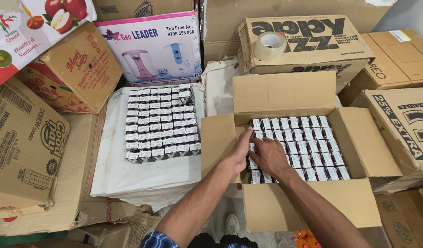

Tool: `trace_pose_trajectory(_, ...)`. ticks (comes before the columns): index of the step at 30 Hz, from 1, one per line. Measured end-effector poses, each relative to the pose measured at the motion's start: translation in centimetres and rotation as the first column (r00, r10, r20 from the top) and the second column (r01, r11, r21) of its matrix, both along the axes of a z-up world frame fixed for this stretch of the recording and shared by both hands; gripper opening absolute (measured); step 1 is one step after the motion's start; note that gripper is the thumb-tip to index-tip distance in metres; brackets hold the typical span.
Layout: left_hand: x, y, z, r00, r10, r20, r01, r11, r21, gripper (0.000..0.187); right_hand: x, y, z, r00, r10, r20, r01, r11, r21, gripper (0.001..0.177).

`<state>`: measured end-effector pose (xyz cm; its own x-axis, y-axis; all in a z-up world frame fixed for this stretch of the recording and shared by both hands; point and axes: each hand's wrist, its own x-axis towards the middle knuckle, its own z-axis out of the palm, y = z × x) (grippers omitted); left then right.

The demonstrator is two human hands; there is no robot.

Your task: The person transfers small white boxes from a cardboard carton to a white cloth surface, arranging them in neat rows. The person handles the boxes one at a time, placing them in an organized pattern.

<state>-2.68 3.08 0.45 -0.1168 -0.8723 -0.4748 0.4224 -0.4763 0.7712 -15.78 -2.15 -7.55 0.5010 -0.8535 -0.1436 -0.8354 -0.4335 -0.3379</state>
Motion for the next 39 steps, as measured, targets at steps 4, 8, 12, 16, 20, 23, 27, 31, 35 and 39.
trace_pose_trajectory(4, -0.3, 0.1, -0.1, 0.999, 0.036, 0.008, -0.036, 0.999, -0.003, 0.089, 0.5, -0.3, -1.2, 0.999, -0.006, -0.050, 0.004, 0.999, -0.048, 0.047)
trace_pose_trajectory(8, -0.4, -0.5, -1.7, 0.999, 0.046, 0.014, -0.045, 0.999, -0.011, 0.085, 0.5, -0.8, -2.7, 0.996, 0.003, -0.090, -0.010, 0.997, -0.071, 0.045)
trace_pose_trajectory(12, -0.6, -0.5, -1.9, 0.999, 0.050, 0.011, -0.050, 0.999, 0.014, 0.076, 1.3, 0.3, -2.5, 0.988, 0.006, -0.152, -0.027, 0.990, -0.137, 0.044)
trace_pose_trajectory(16, -0.8, -1.0, -3.4, 0.999, 0.048, -0.001, -0.048, 0.999, 0.008, 0.075, 2.1, 0.8, -1.3, 0.980, -0.042, -0.193, 0.016, 0.991, -0.135, 0.043)
trace_pose_trajectory(20, -0.5, -2.1, -6.5, 0.997, 0.064, 0.037, -0.062, 0.996, -0.059, 0.075, 1.3, 0.2, -3.6, 0.994, -0.080, -0.079, 0.065, 0.982, -0.179, 0.036)
trace_pose_trajectory(23, -0.2, -0.2, -2.1, 0.988, 0.081, 0.135, -0.059, 0.985, -0.160, 0.084, 0.8, -0.5, -3.7, 0.993, -0.097, 0.068, 0.111, 0.957, -0.268, 0.027)
trace_pose_trajectory(27, 0.8, 0.8, 0.2, 0.992, 0.086, 0.087, -0.067, 0.976, -0.208, 0.090, 1.5, 2.4, 5.7, 0.948, -0.167, 0.270, 0.218, 0.961, -0.172, 0.041)
trace_pose_trajectory(31, 2.1, 1.3, 1.1, 0.983, 0.159, 0.089, -0.132, 0.959, -0.252, 0.085, 1.2, 1.6, 7.9, 0.899, -0.294, 0.325, 0.322, 0.946, -0.037, 0.054)
trace_pose_trajectory(35, 3.1, 0.2, -0.7, 0.964, 0.255, 0.077, -0.237, 0.953, -0.192, 0.088, 1.8, 1.2, 9.9, 0.816, -0.291, 0.500, 0.336, 0.942, 0.001, 0.059)
trace_pose_trajectory(39, 4.0, 0.2, 1.1, 0.968, 0.238, 0.075, -0.227, 0.964, -0.135, 0.097, 3.6, 1.4, 10.2, 0.718, -0.242, 0.653, 0.320, 0.947, 0.000, 0.053)
